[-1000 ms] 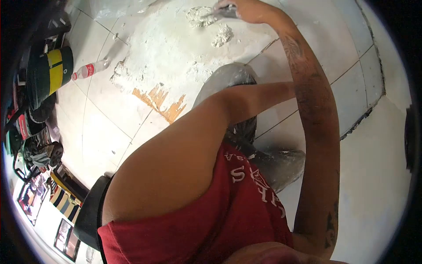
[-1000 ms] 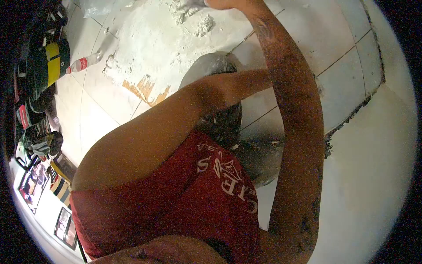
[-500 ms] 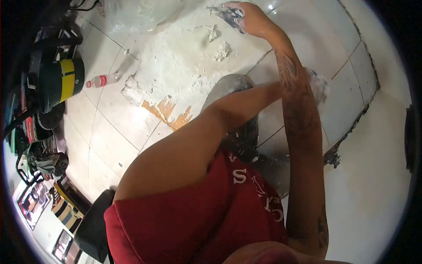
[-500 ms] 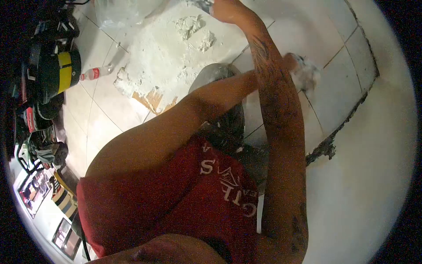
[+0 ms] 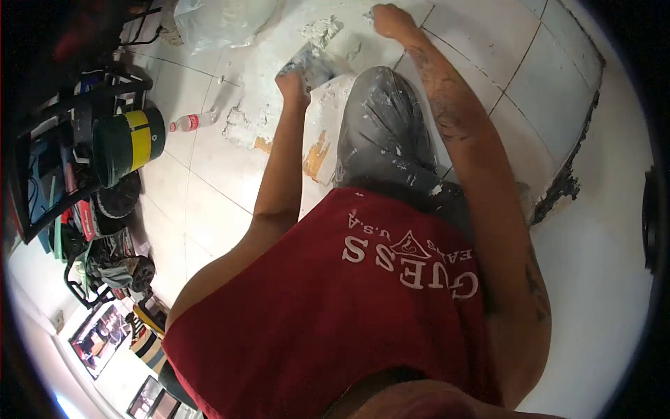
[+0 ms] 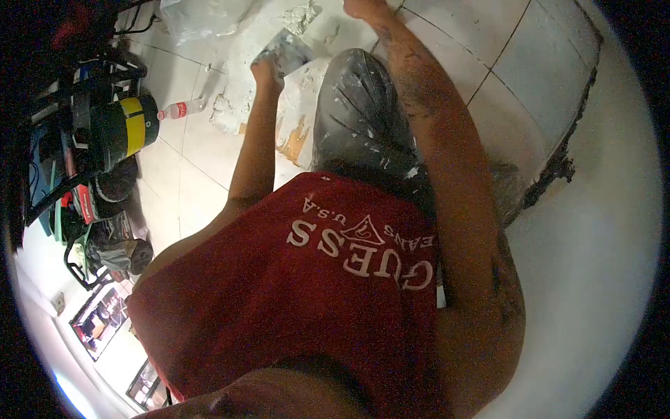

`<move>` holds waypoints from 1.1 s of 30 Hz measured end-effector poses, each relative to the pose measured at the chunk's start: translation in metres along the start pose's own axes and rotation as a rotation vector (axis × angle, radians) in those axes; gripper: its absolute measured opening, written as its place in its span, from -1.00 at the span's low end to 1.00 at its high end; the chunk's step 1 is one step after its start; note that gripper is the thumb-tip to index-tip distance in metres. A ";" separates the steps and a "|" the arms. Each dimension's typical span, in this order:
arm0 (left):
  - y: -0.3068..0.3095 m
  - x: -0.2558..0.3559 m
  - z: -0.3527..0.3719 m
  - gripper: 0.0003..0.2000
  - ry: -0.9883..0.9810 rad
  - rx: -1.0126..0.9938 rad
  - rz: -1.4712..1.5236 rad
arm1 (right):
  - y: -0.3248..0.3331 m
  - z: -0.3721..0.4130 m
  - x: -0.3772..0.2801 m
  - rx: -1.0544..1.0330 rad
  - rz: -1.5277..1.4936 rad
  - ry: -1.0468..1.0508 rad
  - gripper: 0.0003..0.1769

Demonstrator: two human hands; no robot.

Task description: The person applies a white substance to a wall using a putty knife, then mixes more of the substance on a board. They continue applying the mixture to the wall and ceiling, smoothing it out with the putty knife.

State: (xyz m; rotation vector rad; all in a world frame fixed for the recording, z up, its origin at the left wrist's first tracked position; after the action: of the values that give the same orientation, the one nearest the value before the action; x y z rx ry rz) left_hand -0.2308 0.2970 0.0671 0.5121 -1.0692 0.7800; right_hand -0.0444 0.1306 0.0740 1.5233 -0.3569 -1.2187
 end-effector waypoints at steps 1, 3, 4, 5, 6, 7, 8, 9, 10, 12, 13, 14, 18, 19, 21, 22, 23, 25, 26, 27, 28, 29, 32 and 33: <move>0.004 -0.010 -0.006 -0.87 -0.002 -0.002 -0.012 | -0.006 0.003 -0.006 0.012 0.005 0.024 -0.75; 0.008 -0.037 -0.016 -0.85 0.010 -0.001 -0.034 | -0.021 0.012 -0.018 0.020 0.018 0.068 -0.78; 0.010 -0.050 -0.022 -0.86 0.109 0.044 -0.065 | -0.033 0.011 -0.019 -0.013 0.095 0.100 -0.80; 0.009 -0.063 -0.028 -0.85 0.103 0.016 -0.046 | -0.046 0.013 -0.020 0.034 0.072 0.125 -0.80; 0.004 -0.071 -0.029 -0.83 0.095 -0.014 -0.028 | -0.052 0.019 -0.026 0.083 0.049 0.150 -0.81; -0.001 -0.074 -0.027 -0.81 0.086 -0.045 -0.011 | -0.065 0.021 -0.029 0.134 0.025 0.174 -0.81; -0.007 -0.077 -0.026 -0.80 0.097 0.035 -0.077 | -0.075 0.016 -0.032 0.114 -0.042 0.163 -0.88; -0.008 -0.090 -0.035 -0.80 0.111 0.004 -0.017 | -0.075 0.013 -0.035 0.102 -0.049 0.189 -0.88; -0.012 -0.090 -0.034 -0.82 0.083 0.009 -0.039 | -0.075 0.012 -0.041 0.088 -0.058 0.215 -0.87; -0.024 -0.095 -0.029 -0.91 -0.011 0.064 0.066 | -0.071 0.012 -0.054 0.005 -0.024 0.258 -0.84; -0.026 -0.099 -0.027 -0.92 0.000 0.061 0.089 | -0.068 0.015 -0.064 -0.060 -0.043 0.255 -0.83; -0.027 -0.102 -0.024 -0.92 0.012 0.059 0.111 | -0.064 0.020 -0.074 -0.127 -0.062 0.250 -0.82; -0.025 -0.106 -0.027 -0.94 0.078 0.060 0.189 | -0.051 0.019 -0.089 -0.229 -0.094 0.223 -0.74; -0.025 -0.105 -0.027 -0.94 0.098 0.061 0.210 | -0.045 0.015 -0.089 -0.218 -0.098 0.237 -0.74; -0.020 -0.098 -0.031 -0.92 0.195 -0.009 0.318 | -0.028 0.006 -0.085 -0.195 -0.099 0.258 -0.73; -0.023 -0.091 -0.035 -0.89 0.188 -0.057 0.362 | -0.007 0.007 -0.085 -0.187 -0.164 0.241 -0.61; -0.025 -0.084 -0.037 -0.86 0.180 -0.107 0.406 | 0.013 0.008 -0.087 -0.167 -0.210 0.245 -0.60; -0.030 -0.056 -0.029 -0.74 0.160 -0.310 0.567 | 0.040 0.003 -0.085 -0.122 -0.300 0.254 -0.57; -0.032 -0.046 -0.030 -0.72 0.168 -0.391 0.615 | 0.051 -0.001 -0.084 -0.079 -0.361 0.349 -0.52; -0.033 -0.038 -0.029 -0.69 0.177 -0.471 0.659 | 0.059 -0.002 -0.078 -0.015 -0.391 0.418 -0.52; -0.037 -0.020 -0.018 -0.68 0.164 -0.479 0.670 | 0.067 -0.002 -0.072 0.049 -0.421 0.489 -0.52; -0.042 0.000 -0.009 -0.68 0.160 -0.466 0.675 | 0.076 -0.004 -0.068 0.115 -0.450 0.563 -0.52; -0.051 0.032 0.005 -0.68 0.128 -0.463 0.680 | 0.067 0.006 -0.062 0.159 -0.686 0.514 -0.51; -0.051 0.038 0.004 -0.68 0.101 -0.485 0.677 | 0.060 0.006 -0.058 0.210 -0.762 0.539 -0.50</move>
State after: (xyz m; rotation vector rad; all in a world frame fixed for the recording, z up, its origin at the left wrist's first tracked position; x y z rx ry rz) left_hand -0.1838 0.2738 0.1030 -0.3243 -1.2985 1.0711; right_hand -0.0517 0.1500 0.1548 2.1934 0.5176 -1.2801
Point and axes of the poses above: each hand's wrist, its own z-axis away from the middle knuckle, its own y-axis out of the back of the hand, x = y × z, the point moved 1 cm from there along -z, towards the middle knuckle, and after that the axes turned 10 degrees about -z, right-handed, at the moved point
